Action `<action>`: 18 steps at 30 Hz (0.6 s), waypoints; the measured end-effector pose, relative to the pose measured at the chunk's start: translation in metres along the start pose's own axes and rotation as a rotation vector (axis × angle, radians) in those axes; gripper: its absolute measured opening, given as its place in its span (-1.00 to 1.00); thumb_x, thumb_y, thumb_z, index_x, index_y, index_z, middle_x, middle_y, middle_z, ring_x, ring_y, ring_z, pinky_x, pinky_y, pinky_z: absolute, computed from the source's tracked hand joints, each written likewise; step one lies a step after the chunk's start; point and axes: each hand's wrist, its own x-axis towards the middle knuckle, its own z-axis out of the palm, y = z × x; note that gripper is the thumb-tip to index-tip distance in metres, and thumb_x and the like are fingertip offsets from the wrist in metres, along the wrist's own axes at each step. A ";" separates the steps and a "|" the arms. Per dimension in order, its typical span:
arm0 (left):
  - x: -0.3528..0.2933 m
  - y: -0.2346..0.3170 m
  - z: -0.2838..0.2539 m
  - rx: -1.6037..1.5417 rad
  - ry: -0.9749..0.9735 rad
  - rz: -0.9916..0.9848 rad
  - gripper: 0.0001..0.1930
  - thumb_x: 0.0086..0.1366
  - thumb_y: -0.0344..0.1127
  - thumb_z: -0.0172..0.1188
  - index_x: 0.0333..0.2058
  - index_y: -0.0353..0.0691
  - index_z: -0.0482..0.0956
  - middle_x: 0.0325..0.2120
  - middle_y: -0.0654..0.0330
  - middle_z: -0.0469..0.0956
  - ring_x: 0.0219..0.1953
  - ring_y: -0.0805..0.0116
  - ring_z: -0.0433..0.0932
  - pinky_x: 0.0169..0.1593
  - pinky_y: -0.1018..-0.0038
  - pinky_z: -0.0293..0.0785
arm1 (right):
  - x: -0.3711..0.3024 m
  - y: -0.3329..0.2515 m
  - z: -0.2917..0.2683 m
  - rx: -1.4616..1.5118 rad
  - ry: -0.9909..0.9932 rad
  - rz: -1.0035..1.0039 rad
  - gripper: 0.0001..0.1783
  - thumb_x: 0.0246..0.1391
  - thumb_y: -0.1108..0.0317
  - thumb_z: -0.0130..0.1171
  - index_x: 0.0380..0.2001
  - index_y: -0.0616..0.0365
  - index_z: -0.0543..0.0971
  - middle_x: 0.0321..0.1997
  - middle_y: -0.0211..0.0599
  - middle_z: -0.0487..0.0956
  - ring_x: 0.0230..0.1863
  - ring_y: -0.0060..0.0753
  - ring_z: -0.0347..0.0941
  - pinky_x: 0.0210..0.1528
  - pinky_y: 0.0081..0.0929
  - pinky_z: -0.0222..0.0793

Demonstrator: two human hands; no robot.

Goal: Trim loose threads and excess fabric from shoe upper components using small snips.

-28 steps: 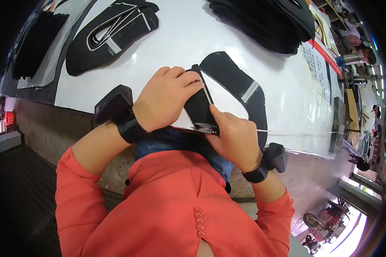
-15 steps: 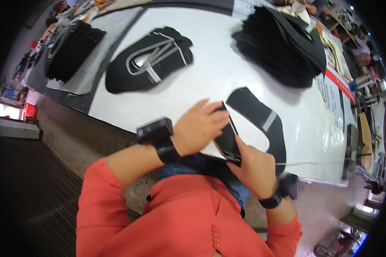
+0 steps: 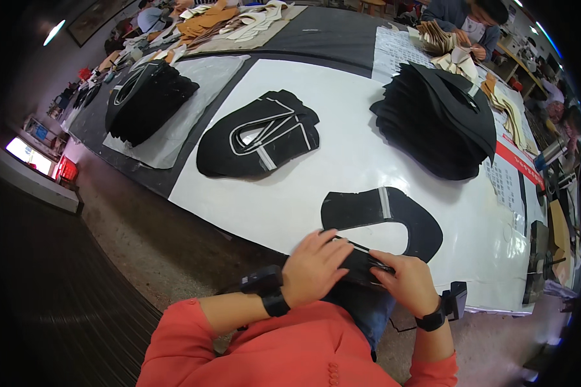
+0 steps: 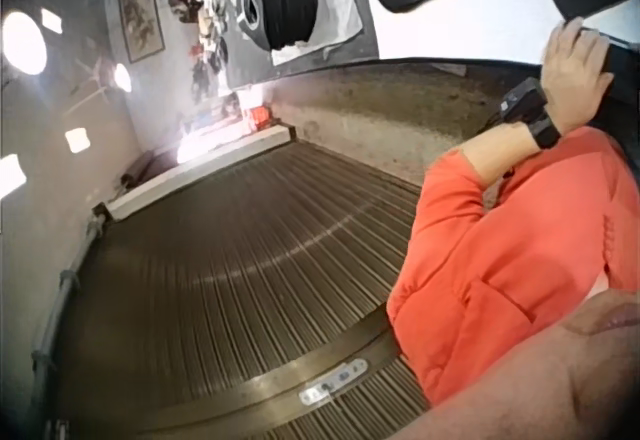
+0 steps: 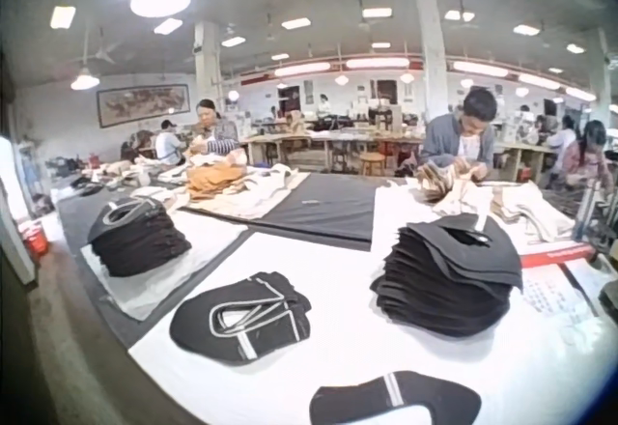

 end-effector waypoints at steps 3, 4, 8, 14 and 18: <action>0.006 0.008 0.014 -0.157 -0.042 0.102 -0.42 0.16 -0.23 0.40 0.16 -0.24 0.49 0.17 0.06 0.49 0.31 -0.01 0.37 0.34 0.06 0.31 | -0.003 0.007 0.003 0.105 0.080 0.034 -0.71 0.12 0.21 0.37 -0.13 0.10 0.71 -0.48 -0.07 0.67 -0.45 -0.04 0.64 -0.40 -0.28 0.49; 0.006 0.011 0.016 -0.150 -0.074 0.112 -0.44 0.16 -0.20 0.41 0.13 -0.25 0.52 0.17 0.04 0.49 0.30 -0.01 0.38 0.34 0.08 0.33 | -0.005 0.009 0.002 0.190 0.097 0.111 -0.72 0.14 0.24 0.36 -0.13 0.15 0.70 -0.51 -0.05 0.66 -0.49 -0.06 0.63 -0.43 -0.30 0.47; 0.008 0.011 0.018 -0.095 -0.106 0.177 -0.51 0.17 -0.18 0.40 0.05 -0.24 0.58 0.16 0.05 0.51 0.26 0.05 0.45 0.32 0.13 0.37 | -0.006 0.011 -0.008 0.364 0.064 0.305 -0.73 0.17 0.26 0.32 -0.29 0.31 0.69 -0.59 -0.05 0.63 -0.60 -0.15 0.61 -0.48 -0.36 0.44; 0.012 0.005 0.025 -0.038 -0.018 0.190 -0.60 0.18 -0.26 0.37 0.00 -0.18 0.60 0.08 0.09 0.57 0.20 0.13 0.52 0.31 0.16 0.39 | 0.013 0.007 -0.007 0.230 -0.001 0.275 -0.63 0.19 0.19 0.29 -0.47 0.35 0.69 -0.63 -0.08 0.62 -0.57 -0.14 0.63 -0.45 -0.33 0.46; 0.013 -0.001 0.018 -0.043 -0.020 0.164 -0.62 0.17 -0.28 0.37 -0.02 -0.18 0.60 0.08 0.09 0.57 0.18 0.13 0.53 0.29 0.16 0.40 | 0.019 0.004 -0.003 0.238 0.007 0.217 -0.65 0.17 0.21 0.30 -0.44 0.37 0.69 -0.60 -0.06 0.64 -0.54 -0.09 0.64 -0.42 -0.33 0.47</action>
